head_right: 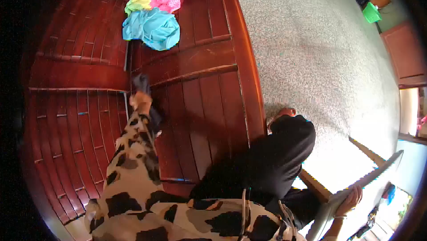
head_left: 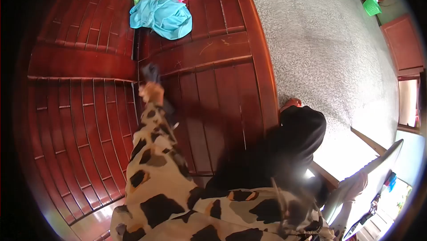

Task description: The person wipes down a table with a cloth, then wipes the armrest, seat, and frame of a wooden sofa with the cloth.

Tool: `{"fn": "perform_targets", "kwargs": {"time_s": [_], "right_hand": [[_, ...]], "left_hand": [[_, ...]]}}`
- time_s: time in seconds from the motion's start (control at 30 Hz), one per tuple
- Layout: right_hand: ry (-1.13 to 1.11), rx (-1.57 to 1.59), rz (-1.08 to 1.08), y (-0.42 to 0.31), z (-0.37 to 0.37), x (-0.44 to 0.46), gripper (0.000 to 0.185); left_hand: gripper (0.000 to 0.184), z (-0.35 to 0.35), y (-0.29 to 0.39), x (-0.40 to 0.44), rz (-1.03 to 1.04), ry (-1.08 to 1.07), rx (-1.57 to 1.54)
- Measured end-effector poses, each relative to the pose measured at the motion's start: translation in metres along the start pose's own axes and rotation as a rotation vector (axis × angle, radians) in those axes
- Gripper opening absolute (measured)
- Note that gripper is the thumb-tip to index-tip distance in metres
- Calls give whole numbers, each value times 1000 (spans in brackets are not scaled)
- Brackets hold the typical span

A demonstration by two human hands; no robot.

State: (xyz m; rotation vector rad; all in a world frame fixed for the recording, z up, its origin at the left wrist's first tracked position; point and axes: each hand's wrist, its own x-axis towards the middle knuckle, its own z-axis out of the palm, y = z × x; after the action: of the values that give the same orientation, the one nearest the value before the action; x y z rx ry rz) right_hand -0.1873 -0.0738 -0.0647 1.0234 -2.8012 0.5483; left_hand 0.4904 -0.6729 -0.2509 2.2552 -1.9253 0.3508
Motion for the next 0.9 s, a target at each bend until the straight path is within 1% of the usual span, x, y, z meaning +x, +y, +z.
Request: {"fn": "perform_targets", "kwargs": {"time_s": [0.03, 0.07, 0.1, 0.13, 0.17, 0.23, 0.27, 0.33, 0.37, 0.4, 0.43, 0.47, 0.5, 0.57, 0.6, 0.63, 0.67, 0.7, 0.77, 0.83, 0.87, 0.9], "right_hand": [[17, -123, -162, 0, 0, 0, 33], [30, -247, -326, 0, -1, 0, 33], [27, -253, -326, -2, -1, 0, 33], [3, -245, -289, -4, -3, 0, 33], [-8, -245, -271, -3, -4, -1, 33], [7, -215, -232, 2, -2, -4, 34], [36, -185, -212, 5, -2, -4, 34], [24, -152, -231, -2, -4, -2, 35], [6, -114, -248, -7, -3, -2, 35], [7, -113, -243, -9, -3, -3, 35], [33, -141, -252, -10, -3, -4, 35], [61, -171, -260, -11, -3, -5, 35], [65, -172, -254, -11, -4, -4, 35], [17, -120, -187, -12, -6, -3, 34], [23, -120, -184, -11, -5, -3, 34], [38, -156, -243, -9, -4, -4, 33], [57, -189, -302, -7, -2, -3, 32], [62, -186, -297, -10, -3, -3, 32], [34, -149, -207, -13, -6, -4, 27], [24, -101, -206, -19, -6, -3, 27], [29, -102, -176, -32, -8, -2, 28], [33, -102, -150, -38, -9, -2, 28]], "left_hand": [[24, 0, -21, -5, -108, -186, 87], [27, 3, -33, -10, -160, -324, 153], [31, 5, -38, -9, -218, -371, 157], [35, -3, -27, -3, -260, -397, 128], [35, -7, -8, 6, -427, -386, 65], [27, 0, 25, 29, -199, -353, -134], [24, -13, 61, 39, -135, -332, -142], [22, -21, 137, 48, 143, -173, -164], [18, 1, 164, 45, 500, 308, -115], [16, -8, 204, 40, 592, 451, -276], [16, -35, 246, 30, 558, 97, -317], [18, -68, 296, 20, 258, -240, -433], [24, -76, 331, 6, 300, -318, -455], [31, -94, 385, -29, 455, -321, -510], [33, -101, 403, -48, 436, -384, -576], [33, -101, 414, -60, 502, -370, -542], [33, -98, 411, -65, 566, -358, -550], [33, -100, 404, -66, 633, -348, -557], [31, -101, 370, -48, 602, -328, -495], [20, -75, 303, -28, 476, -142, -387], [21, -72, 261, -29, 386, -7, -427], [18, -29, 198, -35, 548, 96, 62]]}}
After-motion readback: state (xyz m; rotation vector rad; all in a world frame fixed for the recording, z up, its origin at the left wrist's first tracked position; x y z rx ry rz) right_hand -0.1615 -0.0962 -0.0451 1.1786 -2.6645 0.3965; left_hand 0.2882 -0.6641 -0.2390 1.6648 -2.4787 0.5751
